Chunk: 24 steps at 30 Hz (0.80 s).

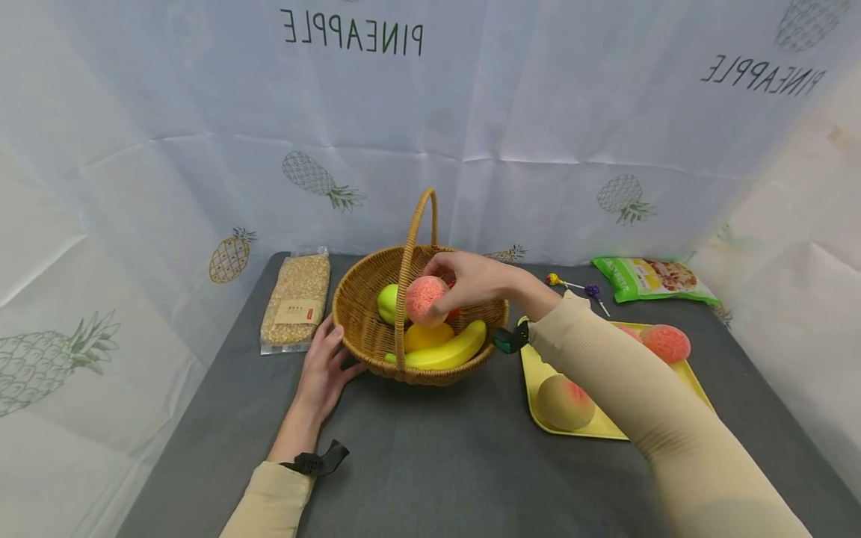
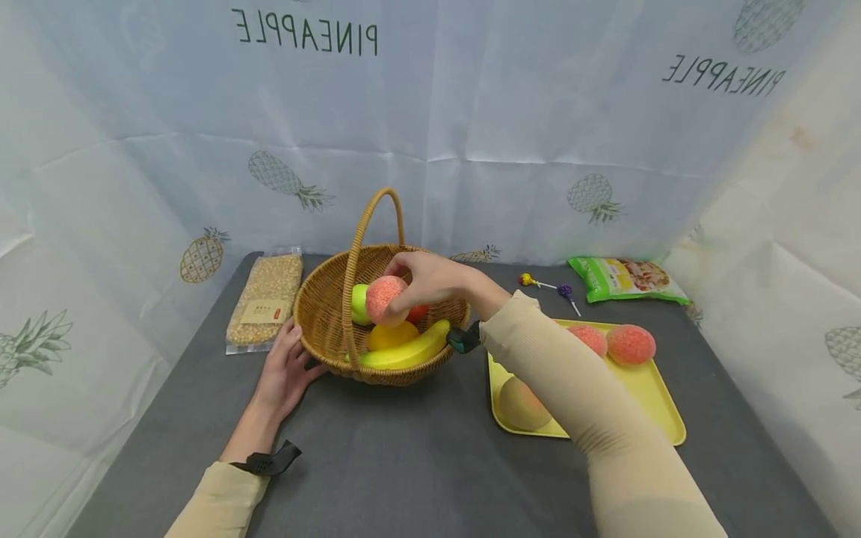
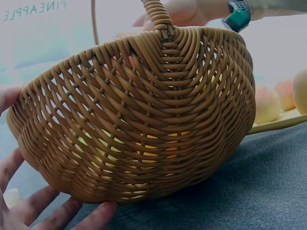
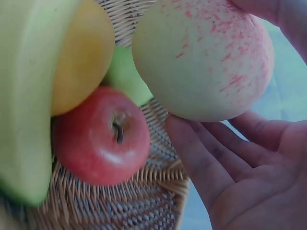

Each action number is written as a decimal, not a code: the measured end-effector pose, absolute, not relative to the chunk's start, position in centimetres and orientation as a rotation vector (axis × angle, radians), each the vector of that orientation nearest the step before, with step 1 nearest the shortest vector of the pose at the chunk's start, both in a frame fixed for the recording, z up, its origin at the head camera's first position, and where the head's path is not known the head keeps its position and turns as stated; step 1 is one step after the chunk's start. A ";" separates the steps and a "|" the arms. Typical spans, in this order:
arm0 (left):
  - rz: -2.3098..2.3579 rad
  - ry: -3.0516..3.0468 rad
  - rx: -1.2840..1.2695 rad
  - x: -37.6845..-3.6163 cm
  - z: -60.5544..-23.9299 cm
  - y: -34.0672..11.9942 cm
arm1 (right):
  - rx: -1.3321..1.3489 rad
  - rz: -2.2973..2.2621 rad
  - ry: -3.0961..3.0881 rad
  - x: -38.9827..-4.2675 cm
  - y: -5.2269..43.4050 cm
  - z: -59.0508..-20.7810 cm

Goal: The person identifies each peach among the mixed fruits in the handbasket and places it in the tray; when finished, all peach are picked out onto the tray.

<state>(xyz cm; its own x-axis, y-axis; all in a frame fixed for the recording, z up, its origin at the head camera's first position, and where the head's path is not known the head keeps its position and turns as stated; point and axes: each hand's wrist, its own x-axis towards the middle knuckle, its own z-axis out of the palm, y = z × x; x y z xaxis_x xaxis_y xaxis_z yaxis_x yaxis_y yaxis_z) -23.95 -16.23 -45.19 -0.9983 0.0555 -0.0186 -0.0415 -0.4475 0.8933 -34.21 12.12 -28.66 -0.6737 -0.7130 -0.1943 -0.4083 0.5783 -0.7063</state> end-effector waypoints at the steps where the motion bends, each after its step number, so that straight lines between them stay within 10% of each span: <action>1: 2.623 1.620 0.023 -24.0 -45.2 -16.2 | -0.889 -0.907 2.345 -34.1 12.6 -28.6; 24: 2.630 1.609 0.009 -23.9 -45.2 -16.1 | -0.776 -1.231 2.368 -30.7 23.0 -27.7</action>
<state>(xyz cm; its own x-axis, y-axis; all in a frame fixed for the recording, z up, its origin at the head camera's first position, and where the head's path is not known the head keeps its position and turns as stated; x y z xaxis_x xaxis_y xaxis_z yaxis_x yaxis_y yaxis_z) -23.94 -16.07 -45.22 -0.9983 0.0530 -0.0254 -0.0467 -0.4539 0.8898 -30.72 22.95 -27.71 -0.7842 -0.6174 -0.0625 -0.3037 0.4697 -0.8289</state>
